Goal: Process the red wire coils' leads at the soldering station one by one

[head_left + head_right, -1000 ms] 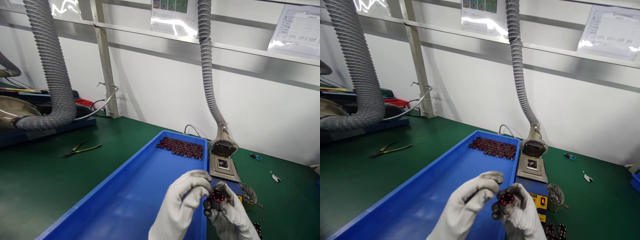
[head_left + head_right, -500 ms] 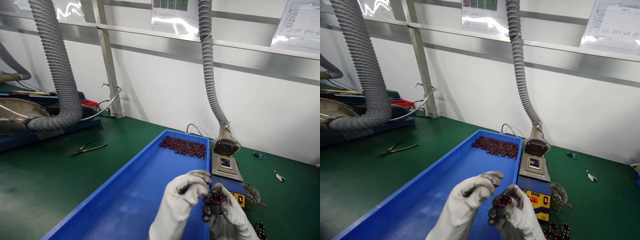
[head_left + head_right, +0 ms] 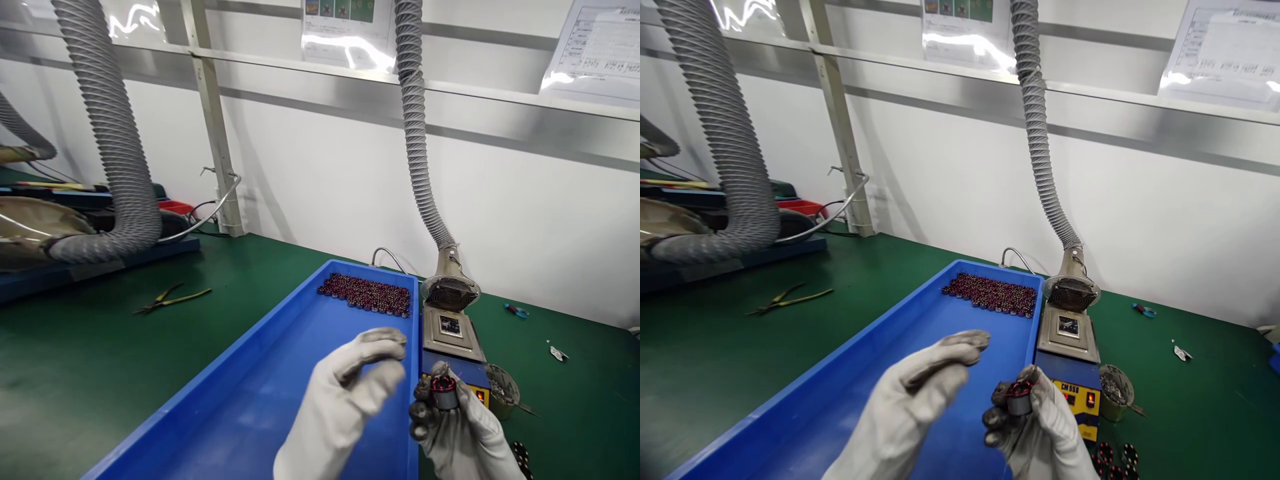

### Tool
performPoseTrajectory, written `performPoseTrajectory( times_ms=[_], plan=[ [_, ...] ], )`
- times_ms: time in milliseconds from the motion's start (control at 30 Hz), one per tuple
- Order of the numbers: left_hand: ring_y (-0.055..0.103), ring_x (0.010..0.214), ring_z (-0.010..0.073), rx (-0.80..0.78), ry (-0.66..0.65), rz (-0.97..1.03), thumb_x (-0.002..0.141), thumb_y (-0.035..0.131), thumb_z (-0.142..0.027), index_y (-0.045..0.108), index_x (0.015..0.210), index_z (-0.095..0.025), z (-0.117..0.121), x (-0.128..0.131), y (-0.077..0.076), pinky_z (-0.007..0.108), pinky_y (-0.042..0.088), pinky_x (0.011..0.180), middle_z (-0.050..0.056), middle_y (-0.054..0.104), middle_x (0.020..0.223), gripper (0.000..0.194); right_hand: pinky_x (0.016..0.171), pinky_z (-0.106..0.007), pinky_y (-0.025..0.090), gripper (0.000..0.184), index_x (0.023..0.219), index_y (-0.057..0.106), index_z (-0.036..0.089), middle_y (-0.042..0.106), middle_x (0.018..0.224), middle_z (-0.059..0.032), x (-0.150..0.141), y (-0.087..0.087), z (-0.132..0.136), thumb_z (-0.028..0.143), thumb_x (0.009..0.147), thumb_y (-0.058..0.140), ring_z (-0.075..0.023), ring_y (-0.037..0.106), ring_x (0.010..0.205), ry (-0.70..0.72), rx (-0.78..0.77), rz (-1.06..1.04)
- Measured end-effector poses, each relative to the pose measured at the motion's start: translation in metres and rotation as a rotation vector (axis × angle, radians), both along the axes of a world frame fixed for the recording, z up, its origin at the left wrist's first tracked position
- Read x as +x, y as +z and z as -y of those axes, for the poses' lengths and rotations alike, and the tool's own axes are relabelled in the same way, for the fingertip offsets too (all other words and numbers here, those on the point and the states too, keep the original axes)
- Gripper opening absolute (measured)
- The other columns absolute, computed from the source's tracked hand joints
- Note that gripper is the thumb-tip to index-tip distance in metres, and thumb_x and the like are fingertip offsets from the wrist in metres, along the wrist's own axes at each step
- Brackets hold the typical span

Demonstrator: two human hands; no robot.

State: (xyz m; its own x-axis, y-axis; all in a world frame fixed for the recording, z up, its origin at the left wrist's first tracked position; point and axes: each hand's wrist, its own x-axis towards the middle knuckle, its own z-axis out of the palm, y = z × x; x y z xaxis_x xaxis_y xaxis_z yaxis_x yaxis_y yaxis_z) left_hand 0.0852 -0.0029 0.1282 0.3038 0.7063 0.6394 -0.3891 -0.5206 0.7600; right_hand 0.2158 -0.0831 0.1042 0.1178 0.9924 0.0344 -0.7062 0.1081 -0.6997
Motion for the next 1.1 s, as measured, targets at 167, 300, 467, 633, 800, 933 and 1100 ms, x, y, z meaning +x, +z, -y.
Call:
performPoseTrajectory(
  times_ms=[167,300,467,633,800,933,1100],
  plan=[
    [0.064,0.088,0.0225,0.279,-0.004,-0.232,0.058,0.073,-0.012,0.068,0.09,-0.025,0.011,0.006,0.007,0.035,0.054,0.08,0.004,0.07,0.094,0.035,0.062,-0.035,0.052,0.029,0.089,0.066,0.021,0.069,0.077,-0.0061,-0.002,0.003,0.001,0.037,0.065,0.073,-0.0203,0.064,0.069,-0.029,-0.01,0.062],
    [0.065,0.073,0.0214,0.111,-0.101,-0.132,0.067,0.061,-0.012,0.07,0.067,-0.021,0.01,0.013,0.005,0.033,0.056,0.07,0.005,0.071,0.071,0.012,0.06,-0.035,0.052,0.026,0.082,0.063,0.022,0.067,0.069,-0.0028,-0.006,0.0,0.0,0.034,0.063,0.075,-0.0196,0.065,0.065,0.004,0.013,0.069],
    [0.066,0.071,0.0204,-0.173,-0.064,0.128,0.071,0.061,-0.018,0.07,0.066,-0.022,0.0,0.001,0.003,0.029,0.057,0.064,0.003,0.071,0.07,0.01,0.06,-0.032,0.052,0.028,0.08,0.062,0.023,0.068,0.074,-0.0034,-0.004,0.0,0.0,0.037,0.061,0.076,-0.0176,0.064,0.065,0.033,0.035,0.105],
    [0.065,0.079,0.0197,-0.051,-0.226,-0.181,0.056,0.063,-0.001,0.072,0.075,-0.024,0.001,0.0,0.01,0.027,0.055,0.072,0.002,0.071,0.084,0.031,0.062,-0.032,0.053,0.024,0.084,0.063,0.024,0.069,0.08,-0.0042,-0.001,-0.003,0.0,0.033,0.065,0.074,-0.0179,0.065,0.069,-0.036,0.027,0.123],
    [0.064,0.071,0.016,-0.191,-0.421,0.064,0.063,0.06,-0.001,0.073,0.068,-0.025,0.006,0.009,0.003,0.024,0.054,0.064,0.001,0.069,0.075,0.027,0.064,-0.035,0.053,0.022,0.084,0.065,0.025,0.069,0.076,-0.0029,-0.001,-0.006,-0.003,0.032,0.065,0.075,-0.0185,0.065,0.068,-0.025,0.048,0.131],
    [0.063,0.067,0.0113,-0.31,-0.278,0.175,0.066,0.061,-0.005,0.072,0.07,-0.029,0.004,0.001,0.003,0.017,0.051,0.056,-0.003,0.07,0.08,0.026,0.059,-0.028,0.052,0.026,0.077,0.066,0.025,0.07,0.074,-0.0024,-0.004,0.002,-0.003,0.035,0.057,0.079,-0.0152,0.064,0.063,0.046,0.03,0.026],
    [0.062,0.077,0.0178,-0.265,-0.29,-0.2,0.054,0.059,0.003,0.072,0.07,-0.022,0.008,0.0,0.012,0.024,0.05,0.068,0.002,0.069,0.083,0.032,0.063,-0.029,0.053,0.023,0.082,0.067,0.026,0.071,0.08,-0.0019,-0.006,0.005,0.001,0.031,0.062,0.077,-0.0163,0.066,0.068,0.037,0.01,-0.008]
  ],
)
